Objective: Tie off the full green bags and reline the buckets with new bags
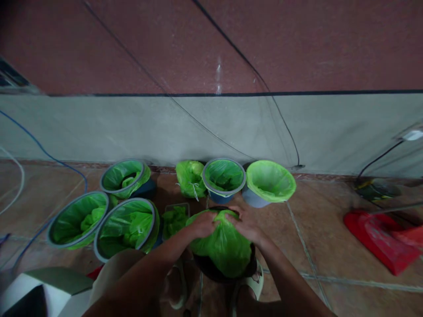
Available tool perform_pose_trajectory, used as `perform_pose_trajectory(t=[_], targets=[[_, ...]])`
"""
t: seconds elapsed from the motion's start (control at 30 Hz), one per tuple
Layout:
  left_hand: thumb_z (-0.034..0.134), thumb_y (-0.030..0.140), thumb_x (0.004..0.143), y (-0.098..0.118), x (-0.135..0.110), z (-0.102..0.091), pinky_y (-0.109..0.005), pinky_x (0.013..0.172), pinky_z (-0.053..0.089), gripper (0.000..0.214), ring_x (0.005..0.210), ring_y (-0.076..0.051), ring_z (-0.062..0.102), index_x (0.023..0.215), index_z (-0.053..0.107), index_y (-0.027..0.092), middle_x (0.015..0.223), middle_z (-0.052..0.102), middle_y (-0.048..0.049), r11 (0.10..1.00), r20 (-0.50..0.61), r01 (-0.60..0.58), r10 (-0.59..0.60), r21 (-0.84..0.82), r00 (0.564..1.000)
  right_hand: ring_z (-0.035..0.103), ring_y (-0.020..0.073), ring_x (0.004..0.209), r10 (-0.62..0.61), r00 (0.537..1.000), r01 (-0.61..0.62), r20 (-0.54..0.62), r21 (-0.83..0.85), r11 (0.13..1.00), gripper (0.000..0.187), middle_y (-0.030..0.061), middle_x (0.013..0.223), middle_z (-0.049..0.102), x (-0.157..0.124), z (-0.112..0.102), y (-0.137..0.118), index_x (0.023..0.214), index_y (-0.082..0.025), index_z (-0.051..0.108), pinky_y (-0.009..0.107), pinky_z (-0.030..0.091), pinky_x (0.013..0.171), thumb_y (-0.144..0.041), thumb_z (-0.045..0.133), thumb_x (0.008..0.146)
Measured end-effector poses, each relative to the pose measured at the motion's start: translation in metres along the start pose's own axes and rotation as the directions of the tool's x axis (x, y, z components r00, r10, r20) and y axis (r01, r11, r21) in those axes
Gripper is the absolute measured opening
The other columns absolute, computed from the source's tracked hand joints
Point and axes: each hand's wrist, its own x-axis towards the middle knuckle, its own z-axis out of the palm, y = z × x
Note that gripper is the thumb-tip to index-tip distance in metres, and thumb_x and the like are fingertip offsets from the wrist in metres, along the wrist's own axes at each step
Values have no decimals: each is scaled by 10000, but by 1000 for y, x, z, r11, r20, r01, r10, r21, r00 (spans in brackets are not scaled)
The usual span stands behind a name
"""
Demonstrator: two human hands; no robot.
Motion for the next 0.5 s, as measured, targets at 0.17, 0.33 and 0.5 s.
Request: perform_pose_trajectory(t=[0.17,0.33,0.5], targets=[[583,345,843,-6,6,0,-240,511,390,447,425,-129,456,430,473,215,381,360,34,984,-2,-7,6,-177,1000,528,330,1283,-187,965,224,183,-208,952,922,144,1419,548,-9,13,-2,1469,-202,428,479,415,1078,-429,777,647],[547,435,848,-4,6,-2,-253,480,364,494,413,-120,415,419,447,214,416,396,36,961,58,52,-38,-272,998,645,379,1092,-29,972,147,232,-509,848,445,217,1109,708,-11,33,8,1209,-96,655,469,458,956,-264,603,800],[563,487,840,9,4,-12,-382,821,501,356,887,-277,662,890,704,165,904,709,-104,995,-52,96,-98,-32,994,669,305,1037,-67,983,138,169,-454,880,328,149,1054,737,-6,28,12,1104,-164,697,387,472,901,-234,472,876]])
